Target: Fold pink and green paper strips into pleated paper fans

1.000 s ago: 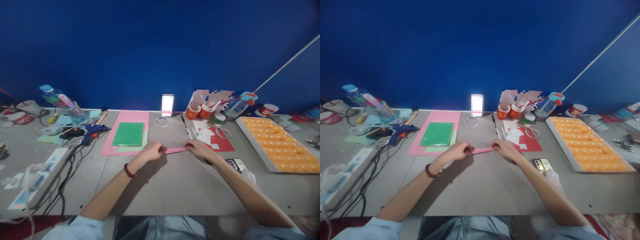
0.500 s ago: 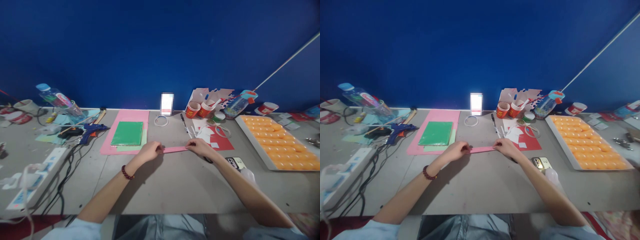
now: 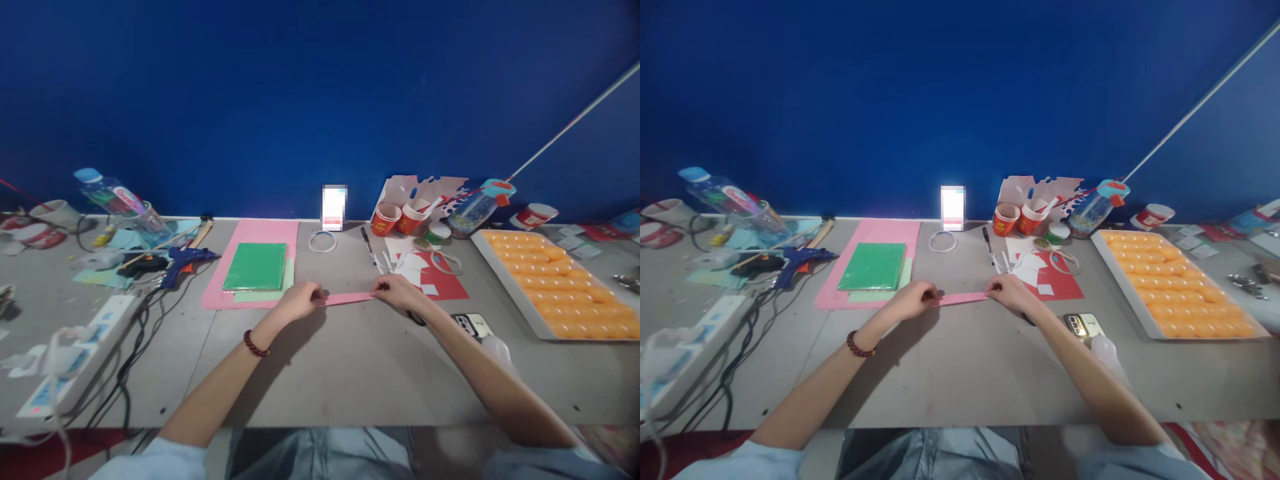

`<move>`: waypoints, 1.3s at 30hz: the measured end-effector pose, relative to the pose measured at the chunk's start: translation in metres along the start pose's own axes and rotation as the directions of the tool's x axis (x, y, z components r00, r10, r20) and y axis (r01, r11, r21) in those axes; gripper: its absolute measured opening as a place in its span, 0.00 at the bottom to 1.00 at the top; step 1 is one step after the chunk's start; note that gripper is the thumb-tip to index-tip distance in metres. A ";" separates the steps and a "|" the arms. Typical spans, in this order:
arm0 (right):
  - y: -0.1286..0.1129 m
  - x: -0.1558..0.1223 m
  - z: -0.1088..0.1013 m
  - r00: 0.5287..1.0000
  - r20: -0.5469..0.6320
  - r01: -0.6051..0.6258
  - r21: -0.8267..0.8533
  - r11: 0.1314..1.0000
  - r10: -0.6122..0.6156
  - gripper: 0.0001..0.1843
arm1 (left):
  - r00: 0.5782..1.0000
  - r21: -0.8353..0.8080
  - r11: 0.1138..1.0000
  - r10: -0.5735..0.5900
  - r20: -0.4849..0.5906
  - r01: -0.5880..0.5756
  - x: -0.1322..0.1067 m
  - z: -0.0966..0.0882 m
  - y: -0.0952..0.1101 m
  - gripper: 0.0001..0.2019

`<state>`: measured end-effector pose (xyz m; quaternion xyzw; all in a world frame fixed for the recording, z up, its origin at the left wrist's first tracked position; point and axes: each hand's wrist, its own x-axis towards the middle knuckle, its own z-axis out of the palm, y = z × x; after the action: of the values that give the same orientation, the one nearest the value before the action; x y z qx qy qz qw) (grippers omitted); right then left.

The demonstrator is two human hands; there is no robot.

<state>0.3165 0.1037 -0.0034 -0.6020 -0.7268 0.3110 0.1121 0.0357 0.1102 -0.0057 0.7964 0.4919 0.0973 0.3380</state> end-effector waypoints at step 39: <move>0.000 -0.001 0.001 1.000 -0.009 -0.017 0.033 0.999 0.018 0.07 | 0.997 -0.209 0.975 0.073 -0.012 -0.074 -0.002 0.000 -0.012 0.10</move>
<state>0.3160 0.1021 -0.0043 -0.6079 -0.7157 0.3212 0.1226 0.0258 0.1116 -0.0126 0.7739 0.4500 0.1625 0.4150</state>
